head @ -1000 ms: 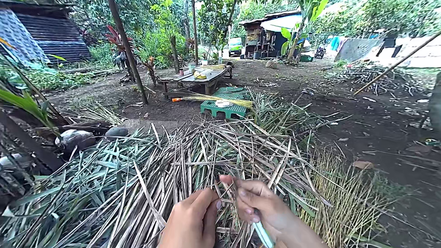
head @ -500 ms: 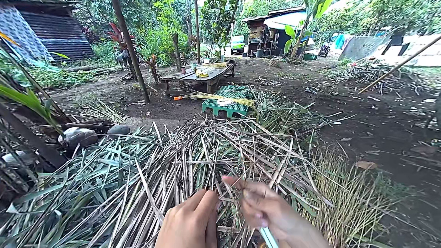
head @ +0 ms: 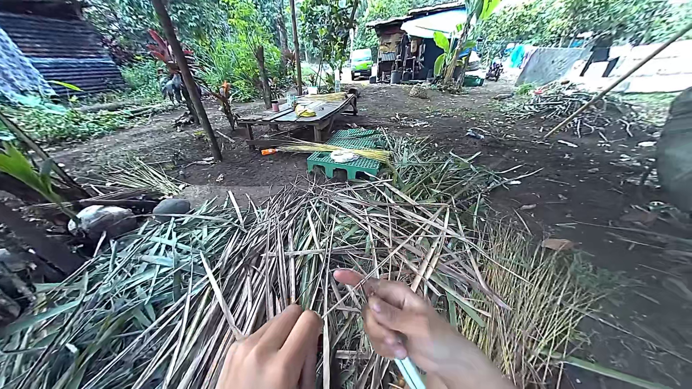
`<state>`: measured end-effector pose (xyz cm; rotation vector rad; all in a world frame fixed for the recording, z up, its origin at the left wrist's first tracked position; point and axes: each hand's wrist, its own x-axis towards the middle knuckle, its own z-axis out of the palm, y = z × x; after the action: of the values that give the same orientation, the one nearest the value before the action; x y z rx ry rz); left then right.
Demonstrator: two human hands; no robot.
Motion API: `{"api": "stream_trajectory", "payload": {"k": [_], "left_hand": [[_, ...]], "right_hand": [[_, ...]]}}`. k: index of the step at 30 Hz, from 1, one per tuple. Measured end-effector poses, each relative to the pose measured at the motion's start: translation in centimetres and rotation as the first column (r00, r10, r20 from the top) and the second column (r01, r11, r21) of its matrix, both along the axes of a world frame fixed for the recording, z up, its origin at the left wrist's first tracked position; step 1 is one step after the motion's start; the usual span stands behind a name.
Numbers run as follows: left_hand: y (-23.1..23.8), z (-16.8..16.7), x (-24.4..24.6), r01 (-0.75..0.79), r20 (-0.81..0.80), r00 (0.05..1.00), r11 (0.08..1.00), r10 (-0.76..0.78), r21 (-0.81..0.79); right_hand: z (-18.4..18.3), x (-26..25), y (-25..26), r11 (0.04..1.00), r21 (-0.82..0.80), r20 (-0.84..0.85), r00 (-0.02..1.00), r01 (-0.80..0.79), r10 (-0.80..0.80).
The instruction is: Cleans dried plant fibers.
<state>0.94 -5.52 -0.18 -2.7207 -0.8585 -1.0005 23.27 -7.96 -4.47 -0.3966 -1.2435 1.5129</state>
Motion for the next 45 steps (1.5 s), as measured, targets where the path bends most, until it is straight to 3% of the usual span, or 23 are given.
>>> {"api": "stream_trajectory", "payload": {"k": [9, 14, 17, 19, 22, 25, 27, 29, 32, 34, 37, 39, 42, 45], "left_hand": [[-0.2, 0.6, -0.9, 0.074, -0.024, 0.997, 0.997, -0.075, -0.022], [0.0, 0.9, -2.0, 0.062, 0.012, 0.998, 0.993, -0.061, -0.096], [0.3, 0.6, -1.8, 0.033, -0.021, 0.999, 0.997, -0.034, -0.067], [0.5, 0.5, -1.5, 0.028, -0.044, 0.999, 0.999, -0.029, -0.029], [0.3, 0.5, -1.0, 0.053, -0.057, 0.997, 0.999, -0.053, -0.001], [0.3, 0.8, -1.5, 0.050, -0.051, 0.997, 0.999, -0.050, -0.008], [0.5, 1.0, -2.4, 0.036, -0.046, 0.998, 0.999, -0.037, -0.036], [0.8, 1.1, -3.0, 0.020, -0.066, 0.998, 0.997, -0.025, -0.078], [1.1, 1.1, -3.0, -0.069, -0.100, 0.994, 0.983, 0.052, -0.167], [1.1, 1.1, -2.7, -0.090, -0.093, 0.993, 0.972, 0.071, -0.215], [0.7, 1.0, -1.4, -0.030, -0.046, 0.999, 0.979, 0.021, -0.202], [0.4, 1.0, -0.4, 0.013, 0.005, 1.000, 0.984, -0.012, -0.176], [0.0, 0.9, 0.3, 0.042, 0.076, 0.997, 0.990, -0.032, -0.138], [0.0, 1.0, 0.4, 0.080, 0.095, 0.993, 0.989, -0.068, -0.127]], "right_hand": [[0.4, 2.1, 0.5, 0.948, -0.029, -0.144, 0.938, 0.316, -0.317], [0.9, 5.4, 1.5, 0.823, -0.168, -0.269, 0.778, 0.542, -0.567], [0.5, 4.4, 1.0, 0.886, -0.115, -0.196, 0.864, 0.450, -0.464], [0.2, 2.7, 0.3, 0.967, -0.049, -0.101, 0.962, 0.250, -0.253], [-0.1, 1.1, 0.1, 1.000, -0.004, 0.010, 1.000, 0.023, -0.023], [-0.2, 2.4, 0.5, 0.978, -0.019, -0.097, 0.973, 0.209, -0.210], [0.1, 4.8, 0.9, 0.915, -0.107, -0.227, 0.887, 0.388, -0.402], [0.1, 6.6, 1.4, 0.869, -0.185, -0.321, 0.808, 0.459, -0.495], [0.3, 5.7, 1.2, 0.837, -0.212, -0.315, 0.776, 0.504, -0.547], [0.2, 4.3, 0.7, 0.861, -0.107, -0.220, 0.833, 0.497, -0.508], [-0.2, 1.2, 0.0, 0.950, 0.055, -0.042, 0.951, 0.307, -0.305], [-0.3, -1.0, -0.3, 0.977, 0.097, 0.061, 0.978, 0.192, -0.199], [-0.5, -2.7, -0.4, 0.991, 0.097, 0.062, 0.993, 0.093, -0.099], [-0.3, -2.7, -0.1, 0.991, 0.091, -0.002, 0.995, 0.101, -0.101]]}}
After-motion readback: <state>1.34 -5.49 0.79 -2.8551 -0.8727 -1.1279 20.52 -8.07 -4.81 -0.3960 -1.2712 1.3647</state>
